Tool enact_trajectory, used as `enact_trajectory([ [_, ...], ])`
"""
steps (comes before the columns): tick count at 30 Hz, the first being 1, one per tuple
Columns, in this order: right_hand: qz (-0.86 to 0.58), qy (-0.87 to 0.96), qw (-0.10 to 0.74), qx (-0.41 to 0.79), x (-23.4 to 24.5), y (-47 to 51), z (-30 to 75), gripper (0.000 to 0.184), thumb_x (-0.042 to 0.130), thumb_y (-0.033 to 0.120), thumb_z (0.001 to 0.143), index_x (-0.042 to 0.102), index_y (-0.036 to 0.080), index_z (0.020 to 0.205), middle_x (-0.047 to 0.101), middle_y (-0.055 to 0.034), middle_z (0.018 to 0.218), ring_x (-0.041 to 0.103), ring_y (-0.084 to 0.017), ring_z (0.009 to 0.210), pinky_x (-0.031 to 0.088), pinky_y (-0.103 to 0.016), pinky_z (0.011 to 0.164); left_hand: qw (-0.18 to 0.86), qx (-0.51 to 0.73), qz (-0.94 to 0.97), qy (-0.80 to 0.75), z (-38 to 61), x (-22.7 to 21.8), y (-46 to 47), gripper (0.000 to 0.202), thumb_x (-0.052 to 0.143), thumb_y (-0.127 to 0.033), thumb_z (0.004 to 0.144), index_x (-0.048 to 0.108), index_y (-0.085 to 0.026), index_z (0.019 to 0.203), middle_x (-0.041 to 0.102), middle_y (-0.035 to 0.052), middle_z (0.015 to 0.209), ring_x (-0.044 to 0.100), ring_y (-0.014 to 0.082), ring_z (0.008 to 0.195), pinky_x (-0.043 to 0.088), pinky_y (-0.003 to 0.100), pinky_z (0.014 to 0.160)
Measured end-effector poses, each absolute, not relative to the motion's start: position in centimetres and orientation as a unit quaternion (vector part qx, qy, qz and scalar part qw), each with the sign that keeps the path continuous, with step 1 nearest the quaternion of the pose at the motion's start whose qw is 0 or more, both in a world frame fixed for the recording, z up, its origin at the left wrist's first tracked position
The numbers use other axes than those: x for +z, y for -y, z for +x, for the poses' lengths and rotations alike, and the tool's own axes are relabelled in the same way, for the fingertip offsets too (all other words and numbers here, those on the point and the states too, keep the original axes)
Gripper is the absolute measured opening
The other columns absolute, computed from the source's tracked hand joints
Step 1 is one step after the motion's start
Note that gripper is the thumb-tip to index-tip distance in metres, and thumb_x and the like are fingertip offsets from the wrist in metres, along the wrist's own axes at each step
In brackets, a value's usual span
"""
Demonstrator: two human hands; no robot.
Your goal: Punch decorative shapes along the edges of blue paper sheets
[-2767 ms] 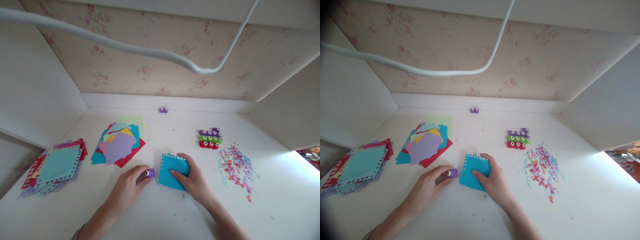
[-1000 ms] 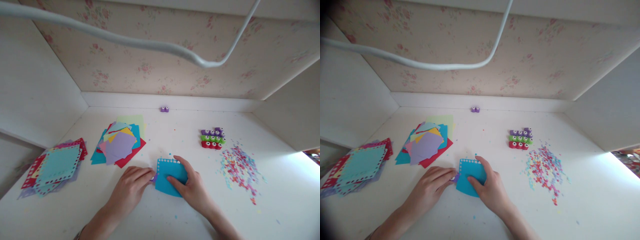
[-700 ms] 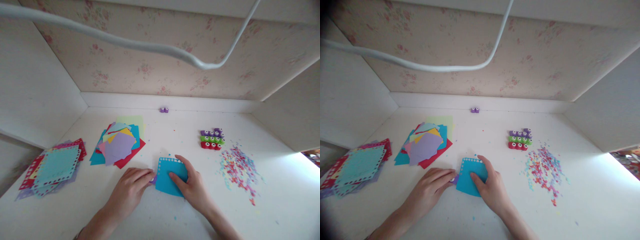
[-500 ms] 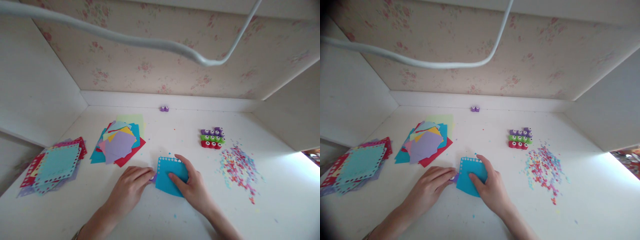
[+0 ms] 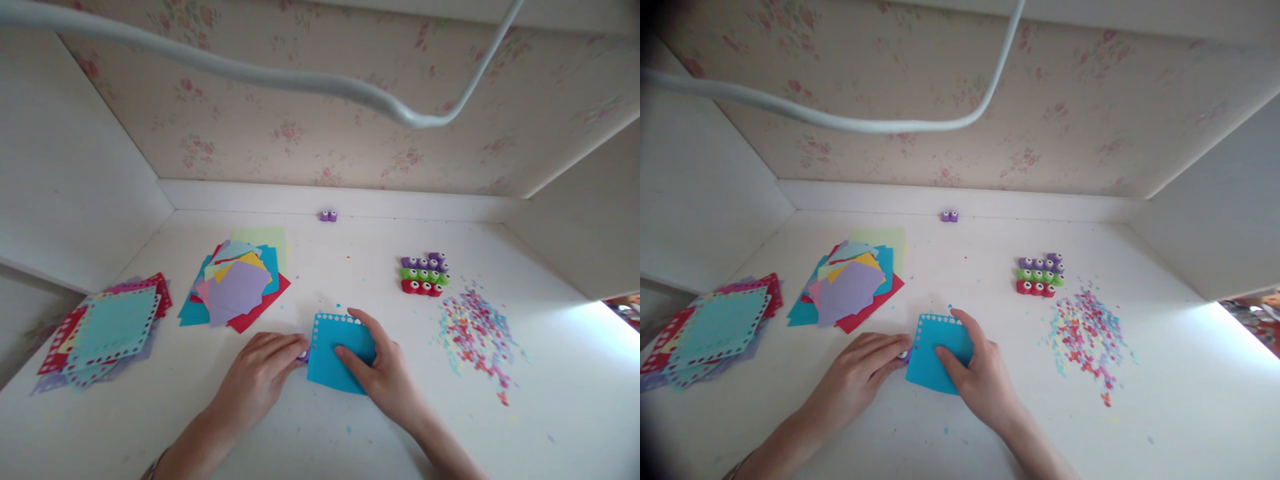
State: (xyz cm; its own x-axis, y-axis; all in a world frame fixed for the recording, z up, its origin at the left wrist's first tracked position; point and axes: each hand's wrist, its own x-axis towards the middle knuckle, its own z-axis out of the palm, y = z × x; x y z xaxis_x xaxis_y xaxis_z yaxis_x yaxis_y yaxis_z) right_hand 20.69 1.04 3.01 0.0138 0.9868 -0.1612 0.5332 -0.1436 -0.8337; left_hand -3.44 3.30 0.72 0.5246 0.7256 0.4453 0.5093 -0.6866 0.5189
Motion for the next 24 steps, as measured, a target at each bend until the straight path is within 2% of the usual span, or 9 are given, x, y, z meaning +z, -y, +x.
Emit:
enact_trajectory([
  [6,-0.658,0.583,0.290,0.378,3.04,-1.05,21.00,0.056,0.063,0.043,0.088,0.048,0.026,0.139,0.056,0.0059,0.059,0.047,-0.012,0.044,0.038,-0.022,0.043,0.160,0.344,0.845,-0.377,-3.50,0.86,-3.27,0.023,0.056,-0.028,0.099,0.065,-0.022,0.120,0.076,0.0050,0.107,0.071,0.0205,0.095,0.058,0.036,0.082],
  [15,-0.652,0.561,0.315,0.402,2.52,-1.05,21.09,0.059,0.065,0.047,0.087,0.048,0.027,0.139,0.063,0.0009,0.075,0.053,-0.013,0.052,0.045,-0.024,0.047,0.159,0.345,0.838,-0.391,-3.51,0.83,-3.28,0.025,0.056,-0.031,0.100,0.065,-0.022,0.121,0.076,0.0052,0.105,0.072,0.0195,0.092,0.060,0.033,0.081],
  [20,-0.651,0.546,0.324,0.416,2.52,-1.07,21.27,0.059,0.065,0.049,0.087,0.048,0.027,0.139,0.060,0.0024,0.072,0.050,-0.012,0.051,0.043,-0.023,0.045,0.154,0.341,0.837,-0.400,-3.42,1.00,-3.21,0.025,0.056,-0.034,0.099,0.066,-0.021,0.119,0.076,0.0053,0.104,0.073,0.0204,0.090,0.061,0.034,0.079],
  [22,-0.636,0.545,0.331,0.434,2.77,-1.00,21.37,0.060,0.063,0.048,0.089,0.045,0.026,0.142,0.059,0.0027,0.072,0.050,-0.012,0.053,0.044,-0.024,0.046,0.150,0.335,0.837,-0.405,-3.40,1.04,-3.17,0.026,0.055,-0.036,0.100,0.066,-0.021,0.119,0.076,0.0059,0.103,0.073,0.0209,0.090,0.061,0.035,0.079],
  [24,-0.617,0.546,0.336,0.458,3.21,-0.97,21.46,0.066,0.063,0.043,0.090,0.036,0.026,0.149,0.057,0.0033,0.071,0.052,-0.013,0.057,0.046,-0.024,0.049,0.147,0.331,0.838,-0.409,-3.42,1.07,-3.16,0.027,0.053,-0.037,0.101,0.065,-0.021,0.119,0.076,0.0063,0.103,0.072,0.0211,0.090,0.061,0.036,0.079],
])
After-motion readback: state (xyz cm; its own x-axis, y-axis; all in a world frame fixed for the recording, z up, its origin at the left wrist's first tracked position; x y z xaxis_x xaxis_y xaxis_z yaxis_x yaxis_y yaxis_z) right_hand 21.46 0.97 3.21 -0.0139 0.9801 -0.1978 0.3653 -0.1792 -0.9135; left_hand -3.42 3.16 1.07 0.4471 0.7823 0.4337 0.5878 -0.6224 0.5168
